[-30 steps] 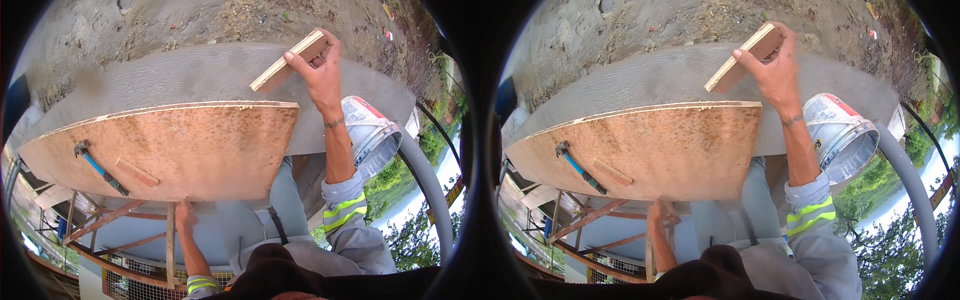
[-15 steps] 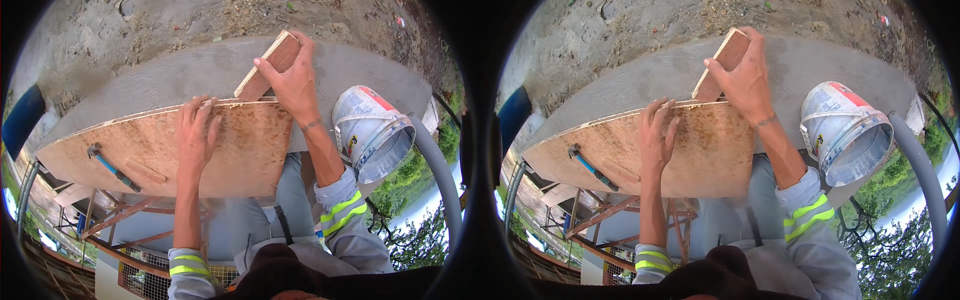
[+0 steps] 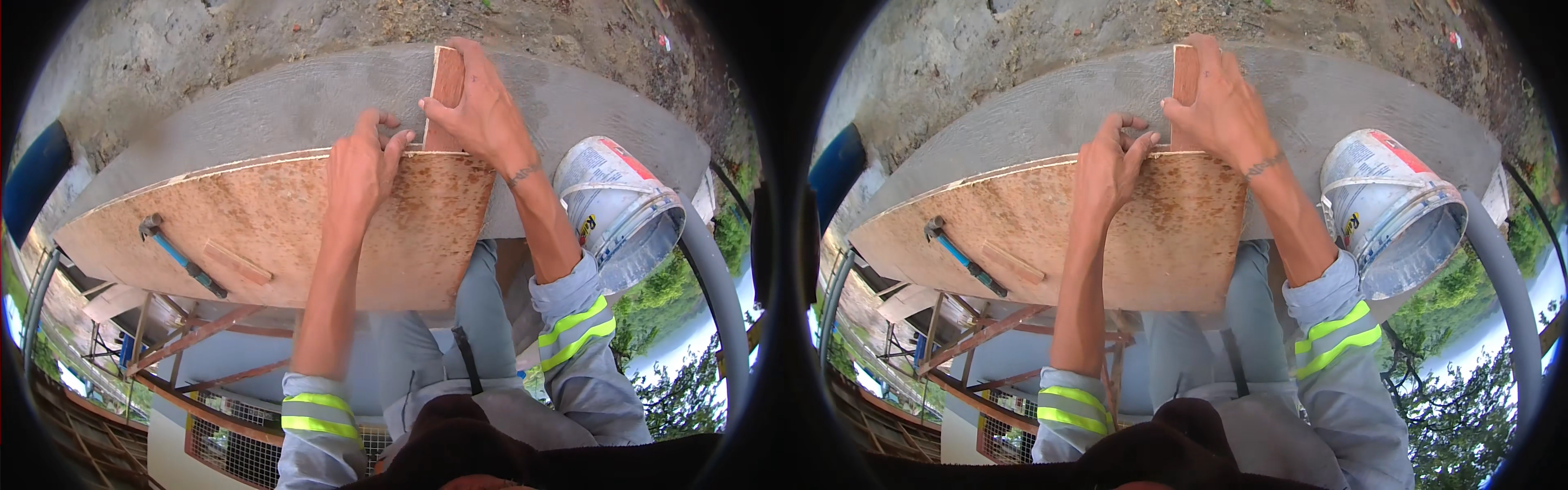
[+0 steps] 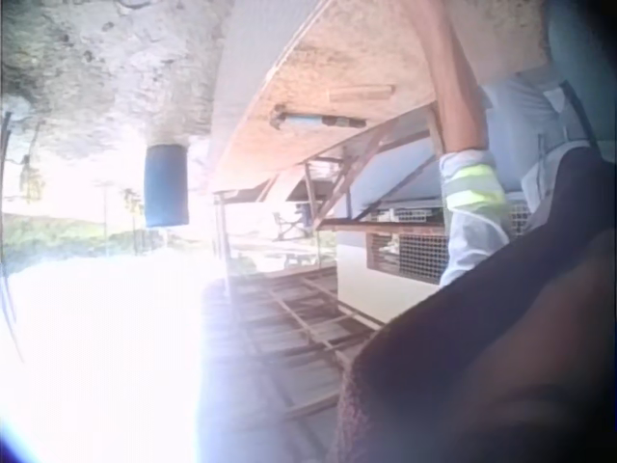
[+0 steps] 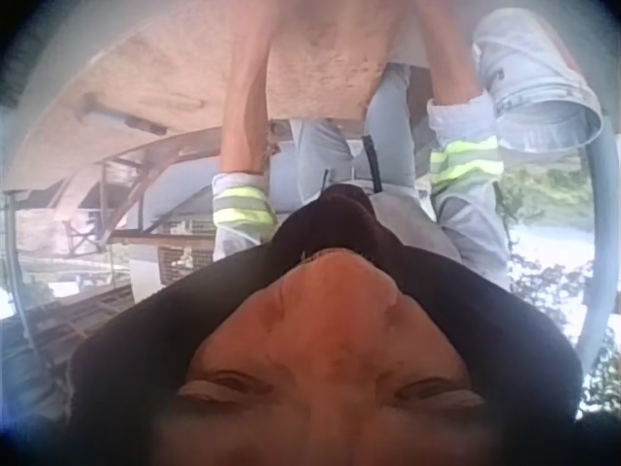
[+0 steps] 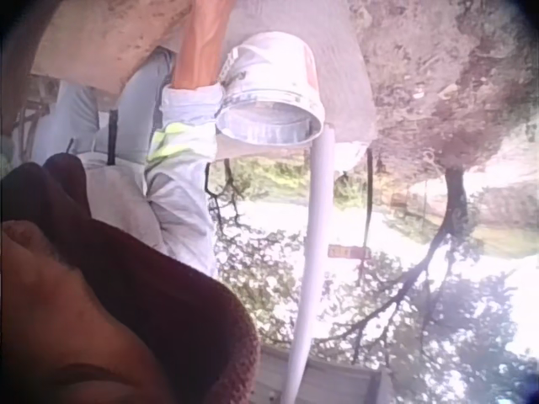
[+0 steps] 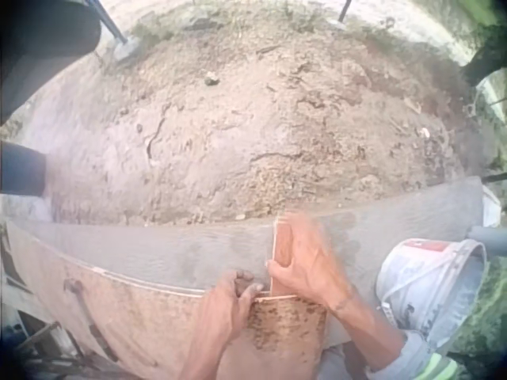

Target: The person saws a piece of wood into two smaller sections, measures one section using a tape measure, and then nails a small wooden block onto the edge of a larger plywood board using a hammer.

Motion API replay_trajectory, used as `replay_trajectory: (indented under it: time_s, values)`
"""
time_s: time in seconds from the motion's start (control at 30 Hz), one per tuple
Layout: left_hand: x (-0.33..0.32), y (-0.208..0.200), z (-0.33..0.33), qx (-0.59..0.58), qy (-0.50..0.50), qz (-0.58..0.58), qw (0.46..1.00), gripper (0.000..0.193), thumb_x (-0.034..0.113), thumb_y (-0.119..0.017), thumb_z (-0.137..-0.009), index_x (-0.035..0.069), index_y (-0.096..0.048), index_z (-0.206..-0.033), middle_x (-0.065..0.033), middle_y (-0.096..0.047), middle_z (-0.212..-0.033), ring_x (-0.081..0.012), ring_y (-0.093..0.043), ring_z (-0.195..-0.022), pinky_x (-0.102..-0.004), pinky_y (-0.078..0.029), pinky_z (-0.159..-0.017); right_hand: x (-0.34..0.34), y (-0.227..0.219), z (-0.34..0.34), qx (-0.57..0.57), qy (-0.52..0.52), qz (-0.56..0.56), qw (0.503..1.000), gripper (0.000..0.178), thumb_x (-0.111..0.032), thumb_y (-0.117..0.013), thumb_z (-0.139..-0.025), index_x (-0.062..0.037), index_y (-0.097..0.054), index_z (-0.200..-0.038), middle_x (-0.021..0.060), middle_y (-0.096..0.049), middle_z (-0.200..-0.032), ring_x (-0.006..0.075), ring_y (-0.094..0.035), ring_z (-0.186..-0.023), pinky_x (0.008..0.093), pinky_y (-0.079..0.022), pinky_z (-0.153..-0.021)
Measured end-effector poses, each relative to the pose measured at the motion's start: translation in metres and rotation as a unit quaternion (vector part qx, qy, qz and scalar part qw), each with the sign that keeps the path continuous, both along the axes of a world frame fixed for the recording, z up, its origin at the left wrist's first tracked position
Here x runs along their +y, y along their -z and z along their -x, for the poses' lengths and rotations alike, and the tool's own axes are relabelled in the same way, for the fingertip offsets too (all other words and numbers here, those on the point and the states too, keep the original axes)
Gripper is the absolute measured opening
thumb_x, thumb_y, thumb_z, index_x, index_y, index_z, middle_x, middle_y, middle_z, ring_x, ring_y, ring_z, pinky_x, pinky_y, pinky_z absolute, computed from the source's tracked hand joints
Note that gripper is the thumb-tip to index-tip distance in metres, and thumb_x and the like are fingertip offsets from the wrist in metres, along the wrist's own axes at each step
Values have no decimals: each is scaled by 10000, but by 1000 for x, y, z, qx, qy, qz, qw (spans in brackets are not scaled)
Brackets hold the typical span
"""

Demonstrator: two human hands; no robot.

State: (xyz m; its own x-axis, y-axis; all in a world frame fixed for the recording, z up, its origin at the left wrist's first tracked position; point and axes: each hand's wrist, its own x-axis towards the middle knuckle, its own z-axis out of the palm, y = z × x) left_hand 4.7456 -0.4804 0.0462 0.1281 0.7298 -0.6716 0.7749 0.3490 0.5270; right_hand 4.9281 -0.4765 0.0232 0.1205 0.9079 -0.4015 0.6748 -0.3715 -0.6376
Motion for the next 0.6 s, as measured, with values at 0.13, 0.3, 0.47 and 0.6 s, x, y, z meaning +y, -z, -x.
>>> replay_trajectory:
  time_s: [0.13, 0.3, 0.47, 0.6]
  values:
    - [-5, 1, 4, -51, 29, 11, 998, 286, 276, -714, -904, 49, -668, -1072, -136, -733, -811, -317, -686, -746, -419, -508, -690, -14, -12, -3, 8, -47, 37, 998, 584, -278, -703, -880, -127, -462, -1390, 263, -566, -1157, 459, -609, -1055, 502, -514, -906]
    - [-13, 8, -4, -88, 47, -93, 991, 424, 192, -736, -889, 64, -624, -1276, -108, -709, -870, -235, -646, -696, -368, -531, -710, -16, -18, -17, 17, -89, 67, 994, 367, -165, -614, -951, -148, -578, -1316, 194, -562, -1125, 421, -621, -1006, 478, -520, -860]
    - [-4, 11, -30, -125, 37, -166, 977, 517, 118, -720, -894, 112, -572, -1389, -110, -676, -902, -210, -607, -681, -363, -530, -691, -28, -10, -20, 73, 6, -4, 997, 326, -110, -610, -940, -158, -621, -1262, 151, -580, -1122, 363, -634, -991, 451, -523, -842]
    - [6, 19, -27, -147, 36, -74, 986, 532, 91, -718, -888, 139, -570, -1397, -117, -666, -884, -194, -593, -680, -353, -516, -664, -34, -1, -22, 105, 6, -49, 993, 306, -62, -607, -923, -139, -651, -1216, 128, -604, -1080, 337, -637, -954, 422, -525, -829]
